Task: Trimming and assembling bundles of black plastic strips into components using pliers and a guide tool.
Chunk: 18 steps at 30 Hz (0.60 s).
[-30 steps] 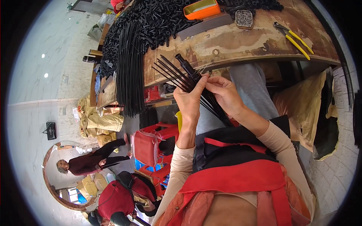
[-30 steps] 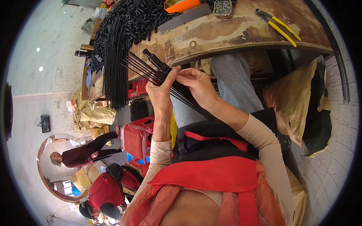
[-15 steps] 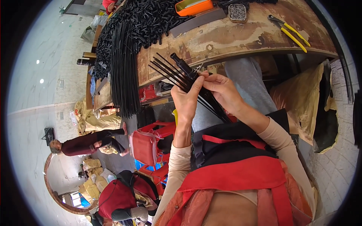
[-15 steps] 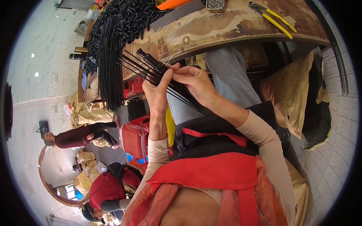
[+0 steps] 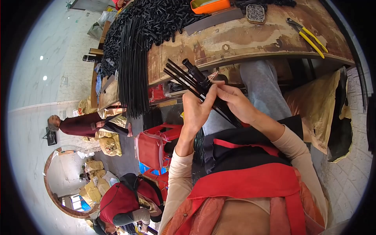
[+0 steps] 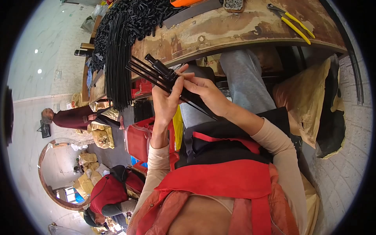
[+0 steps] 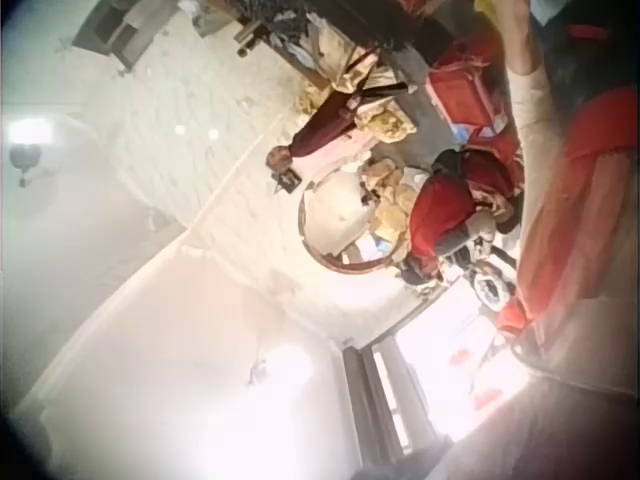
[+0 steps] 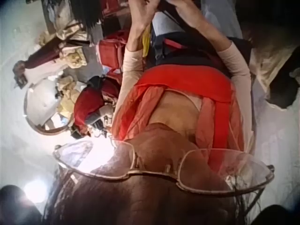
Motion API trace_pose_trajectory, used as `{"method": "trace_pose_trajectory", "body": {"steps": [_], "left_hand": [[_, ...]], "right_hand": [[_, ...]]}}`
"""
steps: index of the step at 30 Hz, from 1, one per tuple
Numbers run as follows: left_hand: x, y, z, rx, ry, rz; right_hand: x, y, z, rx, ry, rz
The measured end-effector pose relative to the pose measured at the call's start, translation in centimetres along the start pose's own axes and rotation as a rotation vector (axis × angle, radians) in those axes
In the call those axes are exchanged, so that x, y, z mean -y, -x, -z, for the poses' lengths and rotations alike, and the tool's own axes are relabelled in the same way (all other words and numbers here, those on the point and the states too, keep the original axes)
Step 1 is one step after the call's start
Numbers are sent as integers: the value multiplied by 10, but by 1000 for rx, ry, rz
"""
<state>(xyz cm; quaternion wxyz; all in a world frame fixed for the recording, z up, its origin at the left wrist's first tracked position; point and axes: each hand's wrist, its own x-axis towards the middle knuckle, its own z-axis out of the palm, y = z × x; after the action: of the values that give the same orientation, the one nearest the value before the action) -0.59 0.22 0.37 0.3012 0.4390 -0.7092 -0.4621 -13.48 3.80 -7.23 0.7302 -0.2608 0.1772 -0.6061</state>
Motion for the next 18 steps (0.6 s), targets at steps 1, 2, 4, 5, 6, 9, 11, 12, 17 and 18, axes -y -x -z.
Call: {"method": "trace_pose_trajectory", "body": {"steps": [1, 2, 4, 5, 6, 9, 11, 12, 17, 18], "left_hand": [[3, 0, -1, -34, -6, -36], [4, 0, -3, -69, -11, -74], [6, -2, -9, -85, 11, -59], [5, -3, -12, -101, 32, -45], [5, -2, -14, -95, 41, -50], [0, -2, -19, -81, 47, -87], [-5, -2, -18, 3, 53, -83], [-7, 0, -15, 22, 70, -101], [1, 11, -26, 111, 417, -66], [4, 13, -32, 131, 540, -19]], "right_hand": [[3, 0, 1, 61, -54, -51], [6, -1, 2, 123, -107, -102], [1, -2, 10, 87, -113, -94], [1, -3, 13, 52, -120, -85], [0, -2, 14, 44, -111, -80], [5, 4, 11, -3, 10, -15], [-5, 13, 14, -91, 146, 50], [-3, 18, 14, -108, 336, 53], [80, 63, 46, -66, 1329, 268], [112, 67, 57, -149, 1580, 443]]}}
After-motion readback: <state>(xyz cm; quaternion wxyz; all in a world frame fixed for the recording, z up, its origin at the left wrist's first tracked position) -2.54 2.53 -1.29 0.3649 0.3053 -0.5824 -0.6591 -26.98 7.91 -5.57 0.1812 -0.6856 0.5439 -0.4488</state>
